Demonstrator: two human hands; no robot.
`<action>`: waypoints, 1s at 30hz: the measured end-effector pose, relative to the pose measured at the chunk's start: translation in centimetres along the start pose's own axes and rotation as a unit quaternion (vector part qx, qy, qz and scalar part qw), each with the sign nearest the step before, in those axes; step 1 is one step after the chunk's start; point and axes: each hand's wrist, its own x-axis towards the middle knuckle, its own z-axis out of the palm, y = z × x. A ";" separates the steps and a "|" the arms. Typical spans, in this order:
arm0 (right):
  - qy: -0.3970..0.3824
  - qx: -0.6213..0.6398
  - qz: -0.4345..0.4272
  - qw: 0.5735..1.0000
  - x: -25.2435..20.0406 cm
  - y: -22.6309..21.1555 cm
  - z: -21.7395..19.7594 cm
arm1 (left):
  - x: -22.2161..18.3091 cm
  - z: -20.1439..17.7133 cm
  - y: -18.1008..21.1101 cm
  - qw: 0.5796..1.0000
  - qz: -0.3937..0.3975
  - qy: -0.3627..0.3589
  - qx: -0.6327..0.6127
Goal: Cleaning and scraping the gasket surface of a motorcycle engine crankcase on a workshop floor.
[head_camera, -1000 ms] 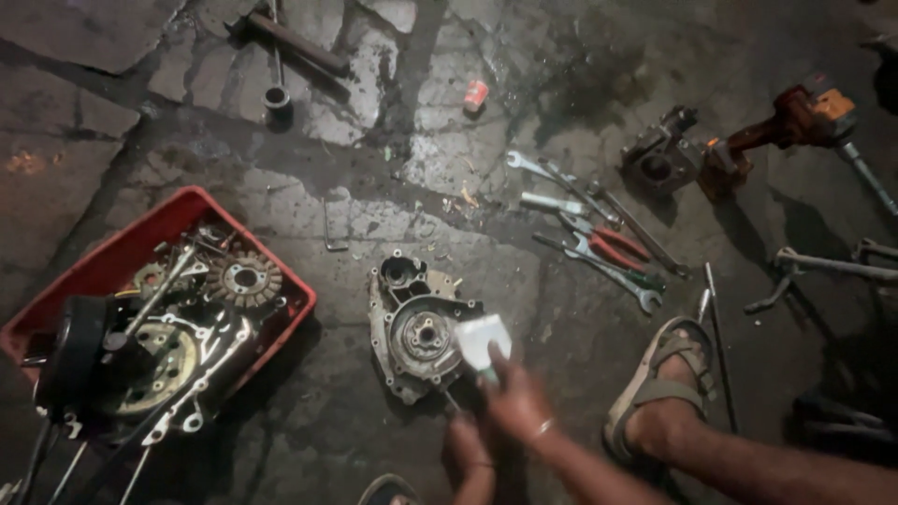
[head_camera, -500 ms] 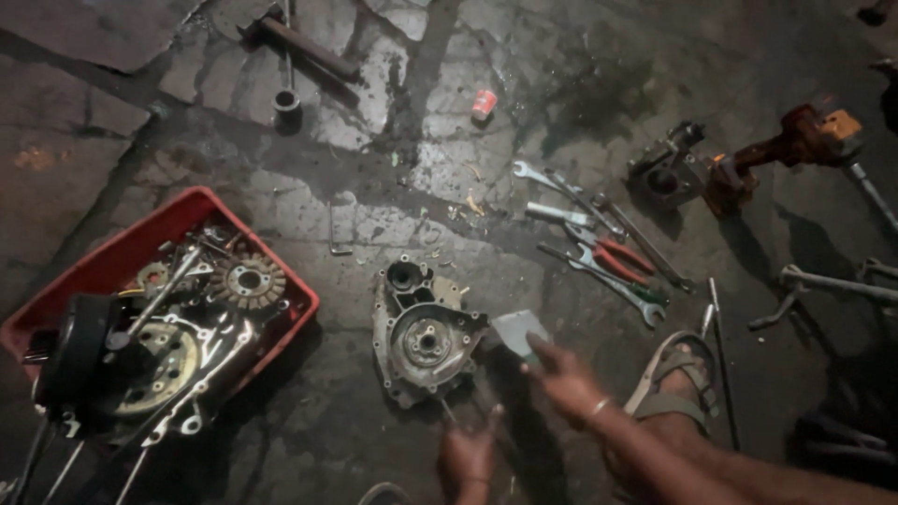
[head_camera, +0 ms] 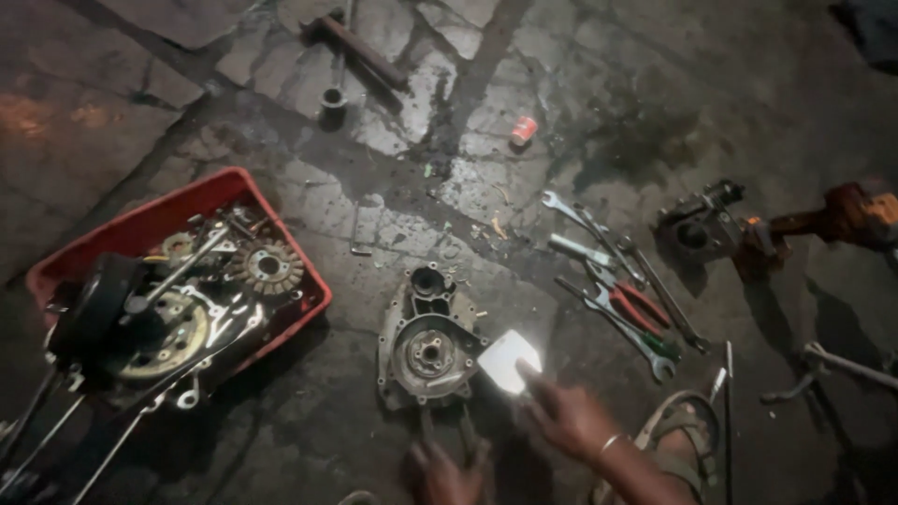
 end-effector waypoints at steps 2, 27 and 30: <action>-0.023 -0.063 -0.010 0.998 -0.3 -1.8 -2.2 | 2.8 -6.1 5.5 0.987 -0.051 -0.118 -0.093; -0.163 -0.210 -0.016 0.964 1.9 -3.9 -2.2 | 3.7 -6.6 4.5 0.980 0.075 -0.130 0.130; -0.004 -0.083 -0.088 0.993 3.0 -4.9 -1.2 | 4.5 -6.2 4.6 0.977 0.070 -0.147 0.136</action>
